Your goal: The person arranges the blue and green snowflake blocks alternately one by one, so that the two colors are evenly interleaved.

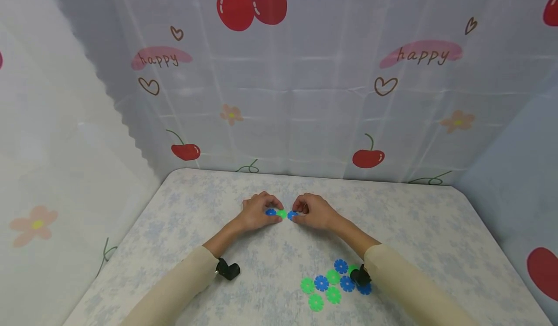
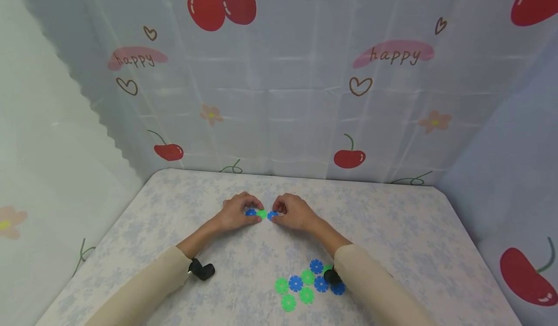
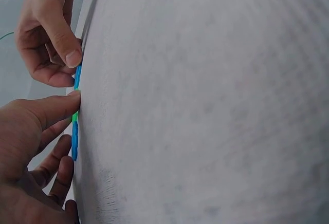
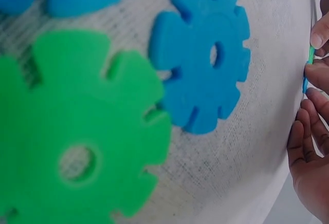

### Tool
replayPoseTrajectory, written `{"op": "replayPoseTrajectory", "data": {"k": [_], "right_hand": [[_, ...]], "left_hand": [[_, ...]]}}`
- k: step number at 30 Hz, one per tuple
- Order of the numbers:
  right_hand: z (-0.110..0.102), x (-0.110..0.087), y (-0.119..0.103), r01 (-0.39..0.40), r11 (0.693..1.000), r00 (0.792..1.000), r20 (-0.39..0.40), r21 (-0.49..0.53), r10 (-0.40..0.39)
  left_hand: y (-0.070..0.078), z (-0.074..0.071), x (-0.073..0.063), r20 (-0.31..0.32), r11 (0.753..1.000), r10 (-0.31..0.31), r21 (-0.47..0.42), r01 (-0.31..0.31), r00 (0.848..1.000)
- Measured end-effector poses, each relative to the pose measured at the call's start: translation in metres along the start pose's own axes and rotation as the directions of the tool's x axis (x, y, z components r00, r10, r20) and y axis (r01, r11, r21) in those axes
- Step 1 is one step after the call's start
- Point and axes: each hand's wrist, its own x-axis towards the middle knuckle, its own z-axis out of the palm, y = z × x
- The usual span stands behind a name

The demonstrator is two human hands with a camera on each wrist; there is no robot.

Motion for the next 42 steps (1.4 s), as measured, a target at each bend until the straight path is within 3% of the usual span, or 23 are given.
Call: {"op": "replayPoseTrajectory", "data": {"k": [25,42], "right_hand": [[-0.002,-0.015,0.002,-0.019,1.000,1.000,-0.004,-0.008,0.019],[-0.010,-0.068,0.005,0.052,0.998,0.997,0.059,0.047,-0.055]], "left_hand": [[0.002,0.007,0.001,0.025,1.000,-0.015,0.018,0.014,1.000],[-0.001,0.001,0.002,0.039,0.999,0.018,0.030,-0.019,0.999]]}}
